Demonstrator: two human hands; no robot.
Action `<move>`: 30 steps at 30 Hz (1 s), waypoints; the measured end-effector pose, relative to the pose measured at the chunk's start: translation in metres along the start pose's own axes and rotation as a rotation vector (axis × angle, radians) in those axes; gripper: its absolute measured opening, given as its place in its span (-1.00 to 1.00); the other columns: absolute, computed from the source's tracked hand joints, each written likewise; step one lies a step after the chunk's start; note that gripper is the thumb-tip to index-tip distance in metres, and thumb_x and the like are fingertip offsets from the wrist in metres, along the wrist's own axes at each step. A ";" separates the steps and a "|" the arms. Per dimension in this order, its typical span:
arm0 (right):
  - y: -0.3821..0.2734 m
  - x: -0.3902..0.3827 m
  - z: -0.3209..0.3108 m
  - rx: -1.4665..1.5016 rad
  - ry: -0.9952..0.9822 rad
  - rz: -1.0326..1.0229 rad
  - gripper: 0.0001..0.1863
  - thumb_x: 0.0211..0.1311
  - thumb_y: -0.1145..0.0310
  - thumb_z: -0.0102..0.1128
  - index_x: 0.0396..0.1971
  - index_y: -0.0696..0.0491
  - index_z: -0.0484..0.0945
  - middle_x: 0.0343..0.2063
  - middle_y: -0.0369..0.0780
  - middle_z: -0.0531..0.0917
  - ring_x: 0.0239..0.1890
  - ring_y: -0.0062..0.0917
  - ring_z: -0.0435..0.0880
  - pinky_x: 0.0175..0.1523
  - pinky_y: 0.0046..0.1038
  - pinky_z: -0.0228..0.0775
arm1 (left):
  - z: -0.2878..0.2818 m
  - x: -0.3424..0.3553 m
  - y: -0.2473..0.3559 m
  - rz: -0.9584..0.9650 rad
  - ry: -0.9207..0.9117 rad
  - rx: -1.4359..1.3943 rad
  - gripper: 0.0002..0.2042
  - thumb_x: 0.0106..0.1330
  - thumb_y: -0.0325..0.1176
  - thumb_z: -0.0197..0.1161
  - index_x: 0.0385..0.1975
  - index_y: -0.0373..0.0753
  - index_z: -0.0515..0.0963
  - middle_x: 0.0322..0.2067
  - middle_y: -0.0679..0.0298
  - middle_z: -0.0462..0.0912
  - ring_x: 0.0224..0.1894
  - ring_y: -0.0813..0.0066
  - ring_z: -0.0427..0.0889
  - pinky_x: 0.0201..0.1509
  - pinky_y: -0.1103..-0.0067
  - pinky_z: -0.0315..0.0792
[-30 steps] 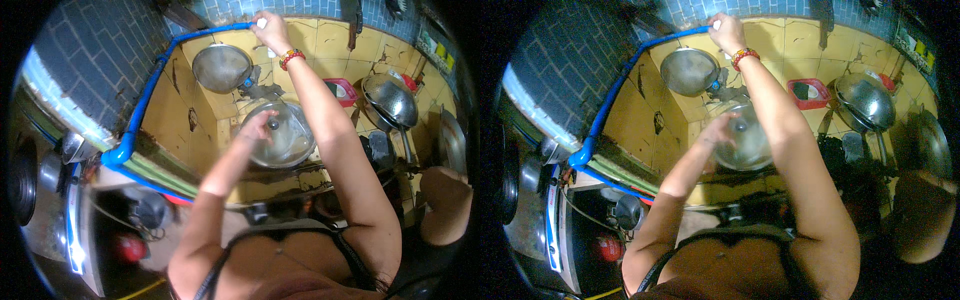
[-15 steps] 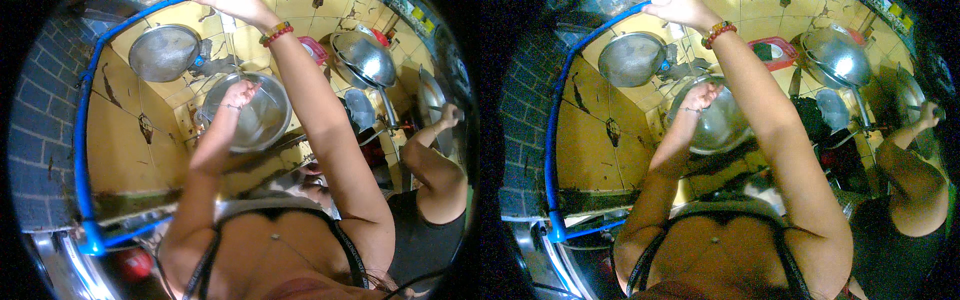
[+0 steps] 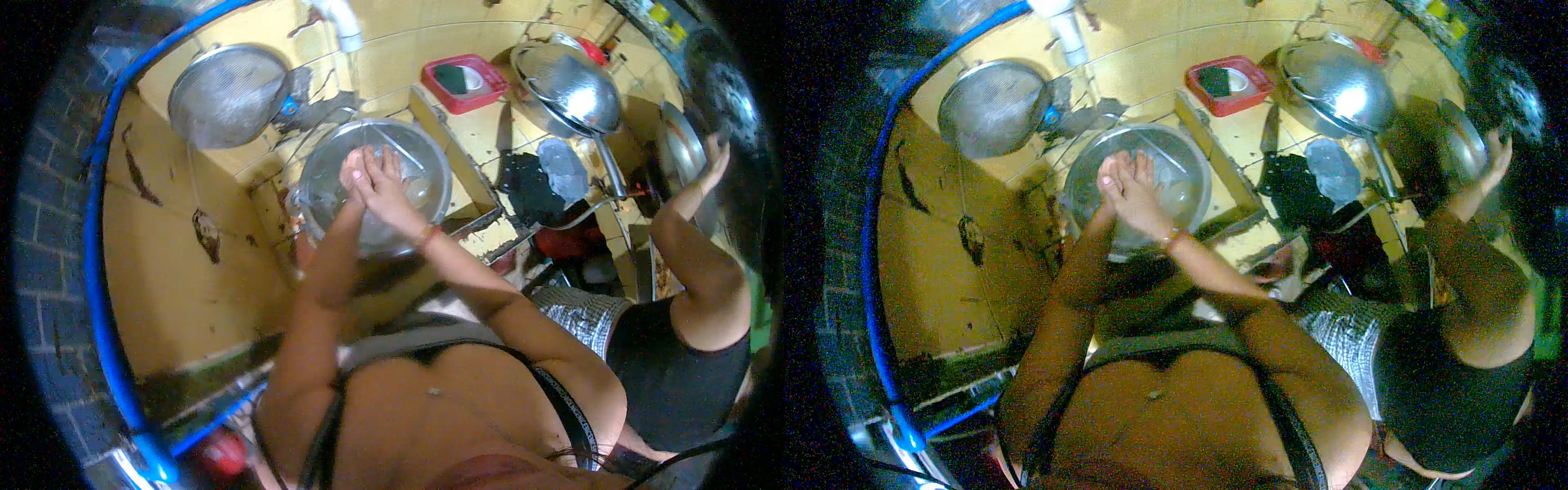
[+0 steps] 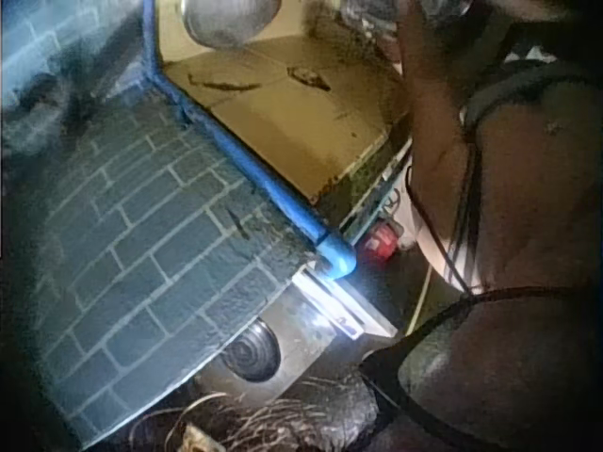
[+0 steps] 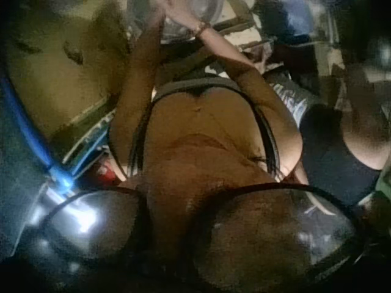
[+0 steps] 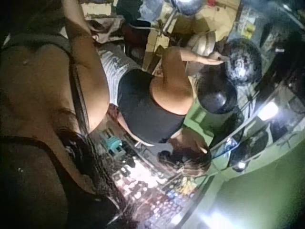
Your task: The person chops green vegetables on a yellow cutting board using a knife. They gather the chopped pieces into a plastic bag and then wash their hands in a sink.
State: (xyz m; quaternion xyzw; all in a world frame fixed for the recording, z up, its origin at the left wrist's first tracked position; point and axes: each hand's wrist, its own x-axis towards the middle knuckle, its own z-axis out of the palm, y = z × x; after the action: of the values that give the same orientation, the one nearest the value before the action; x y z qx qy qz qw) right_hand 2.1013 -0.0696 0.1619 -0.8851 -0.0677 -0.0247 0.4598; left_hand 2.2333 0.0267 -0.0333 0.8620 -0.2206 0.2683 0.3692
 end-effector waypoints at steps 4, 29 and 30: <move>0.045 0.004 -0.023 -0.085 0.006 0.097 -0.16 0.41 -0.29 -0.21 0.47 0.04 0.13 0.45 0.24 -0.06 0.52 0.16 -0.22 0.49 0.16 -0.27 | -0.021 0.021 0.054 -0.005 -0.398 0.101 -0.60 0.38 -0.11 0.04 0.04 -0.25 0.52 -0.08 0.01 0.63 0.08 0.02 0.55 0.14 -0.04 0.36; 0.188 0.250 -0.196 -1.022 -0.112 0.518 0.04 0.21 -0.56 -0.39 0.43 -0.01 0.25 0.47 -0.07 0.14 0.56 -0.15 -0.13 0.48 0.24 -0.62 | -0.081 0.051 0.127 -0.336 -0.367 -0.119 -0.67 0.37 -0.08 0.17 -0.38 -0.27 0.63 -0.45 0.02 0.64 -0.38 0.04 0.62 -0.18 0.23 0.50; 0.182 0.252 -0.193 -0.989 -0.161 0.505 -0.01 0.24 -0.52 -0.34 0.42 -0.04 0.25 0.48 -0.08 0.13 0.57 -0.16 -0.16 0.48 0.25 -0.60 | -0.089 0.052 0.134 -0.311 -0.306 -0.125 -0.68 0.37 -0.11 0.18 -0.38 -0.28 0.62 -0.43 0.03 0.65 -0.36 0.07 0.62 -0.16 0.25 0.50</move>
State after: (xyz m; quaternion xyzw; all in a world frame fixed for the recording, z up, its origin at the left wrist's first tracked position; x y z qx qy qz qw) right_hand 2.3805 -0.3063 0.1523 -0.9831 0.1314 0.1250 -0.0251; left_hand 2.1686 0.0000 0.1203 0.8918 -0.1547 0.0604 0.4209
